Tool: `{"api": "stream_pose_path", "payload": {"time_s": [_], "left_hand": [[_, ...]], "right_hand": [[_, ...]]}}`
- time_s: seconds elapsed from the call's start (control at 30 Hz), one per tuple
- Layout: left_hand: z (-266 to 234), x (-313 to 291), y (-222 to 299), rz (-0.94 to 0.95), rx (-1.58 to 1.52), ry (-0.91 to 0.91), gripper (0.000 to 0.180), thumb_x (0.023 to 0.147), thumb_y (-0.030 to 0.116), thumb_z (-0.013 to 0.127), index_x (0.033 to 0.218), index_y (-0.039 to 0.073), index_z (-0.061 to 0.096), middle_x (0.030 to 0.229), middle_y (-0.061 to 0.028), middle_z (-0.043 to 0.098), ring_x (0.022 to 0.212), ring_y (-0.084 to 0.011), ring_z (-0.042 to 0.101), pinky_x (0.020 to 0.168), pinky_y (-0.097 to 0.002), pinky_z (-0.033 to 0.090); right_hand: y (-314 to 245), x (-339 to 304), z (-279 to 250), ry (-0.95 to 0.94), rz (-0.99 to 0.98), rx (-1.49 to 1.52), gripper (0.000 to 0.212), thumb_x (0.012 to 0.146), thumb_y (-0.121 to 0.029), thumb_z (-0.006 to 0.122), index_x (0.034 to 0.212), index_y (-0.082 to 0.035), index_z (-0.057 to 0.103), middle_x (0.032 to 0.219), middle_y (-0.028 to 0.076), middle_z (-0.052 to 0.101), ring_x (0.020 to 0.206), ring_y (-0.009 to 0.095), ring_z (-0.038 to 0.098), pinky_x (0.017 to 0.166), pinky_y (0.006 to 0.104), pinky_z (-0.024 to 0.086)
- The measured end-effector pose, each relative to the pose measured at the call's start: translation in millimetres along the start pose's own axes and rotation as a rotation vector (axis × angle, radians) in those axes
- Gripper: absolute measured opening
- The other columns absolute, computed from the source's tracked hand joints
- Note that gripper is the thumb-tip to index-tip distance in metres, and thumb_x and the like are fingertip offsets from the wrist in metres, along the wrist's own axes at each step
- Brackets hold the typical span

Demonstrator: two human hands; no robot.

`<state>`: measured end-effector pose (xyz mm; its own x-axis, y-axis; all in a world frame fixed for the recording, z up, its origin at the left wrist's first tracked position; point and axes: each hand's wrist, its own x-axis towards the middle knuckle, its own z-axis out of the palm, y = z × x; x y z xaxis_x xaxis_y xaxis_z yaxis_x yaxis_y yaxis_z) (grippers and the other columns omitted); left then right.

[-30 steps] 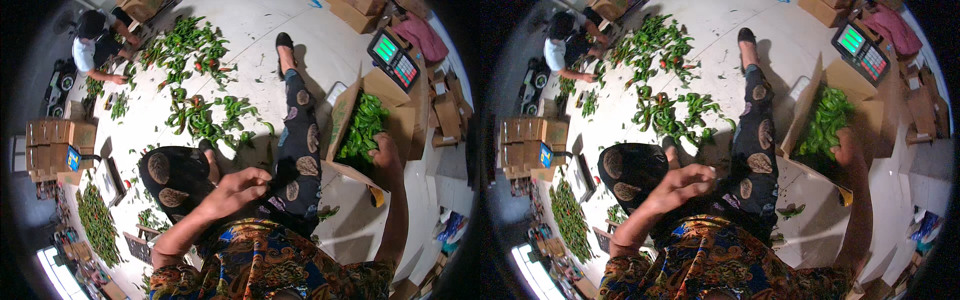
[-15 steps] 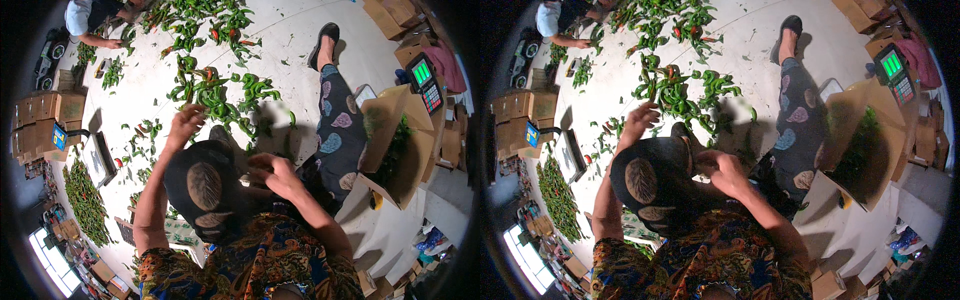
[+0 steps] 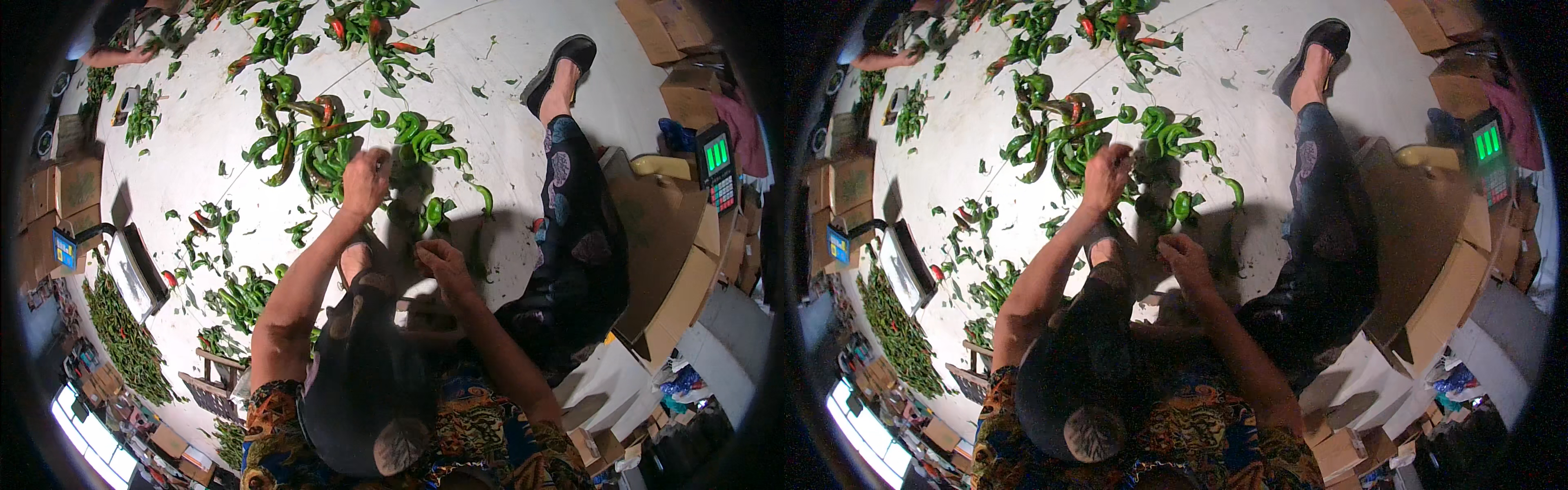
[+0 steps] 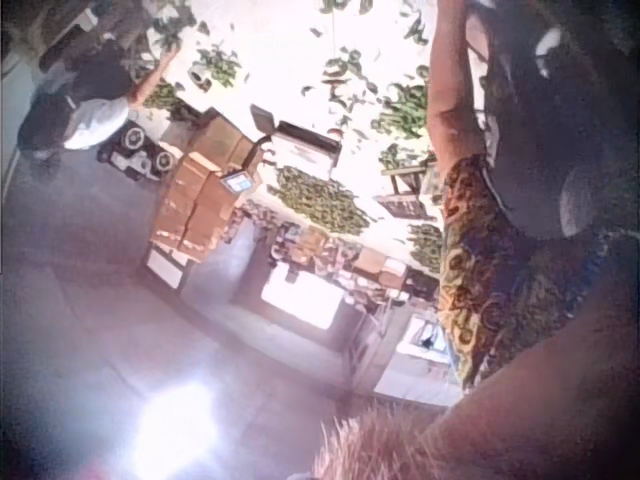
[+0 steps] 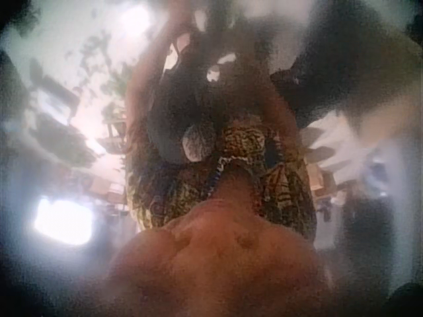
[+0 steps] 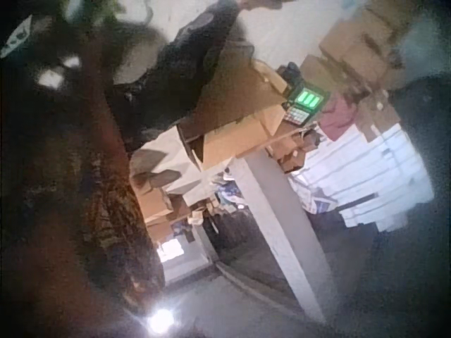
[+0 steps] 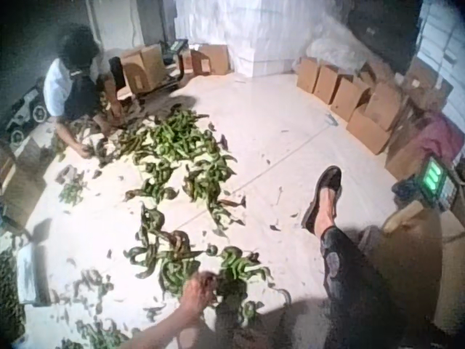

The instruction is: The person sorts green peppers from a pile on the floor and places them into cardboard boxes, repeating the action for several boxes.

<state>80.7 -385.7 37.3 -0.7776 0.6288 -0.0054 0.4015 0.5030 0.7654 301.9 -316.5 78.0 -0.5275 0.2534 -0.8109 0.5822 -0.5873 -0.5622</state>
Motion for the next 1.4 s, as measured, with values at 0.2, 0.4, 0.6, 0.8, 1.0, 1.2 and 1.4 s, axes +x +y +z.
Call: {"api": "stream_pose_path", "payload": {"time_s": [0.2,0.4,0.6,0.8,1.0,1.2,1.4], "left_hand": [[36,78,-11,0.025,0.28,0.018,0.035,0.076,0.013,0.066,0.111,0.014,0.06,0.106,-0.0112,0.058,0.105,-0.0333,0.053,0.081,-0.0439,0.05],[31,81,-26,-0.042,0.079,0.123,0.03,0.068,0.01,0.071,0.095,0.006,0.059,0.093,-0.0138,0.061,0.09,-0.0316,0.058,0.076,-0.041,0.05],[-8,-16,38,0.046,-0.116,0.001,0.031,0.064,-0.001,0.069,0.091,0.002,0.055,0.085,-0.0164,0.057,0.077,-0.0329,0.056,0.068,-0.039,0.047],[-11,-46,48,0.101,-0.246,-0.255,0.026,0.074,-0.001,0.066,0.099,0.003,0.061,0.099,-0.0148,0.06,0.093,-0.0315,0.059,0.082,-0.0376,0.047],[36,6,-10,-0.067,0.109,0.109,0.025,0.08,0.009,0.069,0.103,0.002,0.062,0.084,-0.0174,0.061,0.075,-0.0334,0.061,0.069,-0.039,0.049],[23,-5,10,-0.451,-0.49,-0.041,0.022,0.083,0.009,0.069,0.101,-0.001,0.059,0.076,-0.0098,0.064,0.069,-0.0159,0.06,0.065,-0.031,0.05],[8,-23,46,-0.365,-0.727,-0.61,0.016,0.085,0.003,0.065,0.1,0.0,0.062,0.08,-0.0039,0.063,0.078,-0.0113,0.06,0.071,-0.0276,0.049]], "right_hand": [[-13,15,1,0.007,0.038,0.067,0.028,0.091,-0.022,0.062,0.111,-0.003,0.061,0.097,0.006,0.064,0.084,0.014,0.06,0.072,0.0294,0.047],[-38,17,9,0.003,0.049,0.171,0.033,0.091,-0.026,0.062,0.116,-0.004,0.058,0.102,0.004,0.063,0.089,0.013,0.059,0.074,0.0275,0.046],[-51,20,3,-0.073,0.035,0.625,0.054,0.096,-0.042,0.051,0.133,-0.004,0.043,0.122,0.01,0.054,0.109,0.018,0.053,0.085,0.0321,0.049],[-31,32,-7,0.118,-0.025,0.391,0.032,0.095,-0.02,0.056,0.122,-0.005,0.054,0.107,0.005,0.058,0.092,0.017,0.058,0.081,0.0314,0.047],[-18,33,-9,-0.099,-0.153,0.26,0.026,0.081,-0.008,0.062,0.105,0.001,0.063,0.113,0.011,0.061,0.102,0.021,0.058,0.091,0.0337,0.046],[-36,30,-6,0.037,-0.086,0.191,0.028,0.088,-0.02,0.061,0.106,0.001,0.063,0.11,0.009,0.062,0.103,0.02,0.057,0.092,0.0313,0.044],[-21,36,-15,0.073,0.005,0.515,0.032,0.094,-0.033,0.058,0.103,-0.003,0.059,0.103,0.008,0.063,0.092,0.018,0.06,0.078,0.0317,0.049]]}}
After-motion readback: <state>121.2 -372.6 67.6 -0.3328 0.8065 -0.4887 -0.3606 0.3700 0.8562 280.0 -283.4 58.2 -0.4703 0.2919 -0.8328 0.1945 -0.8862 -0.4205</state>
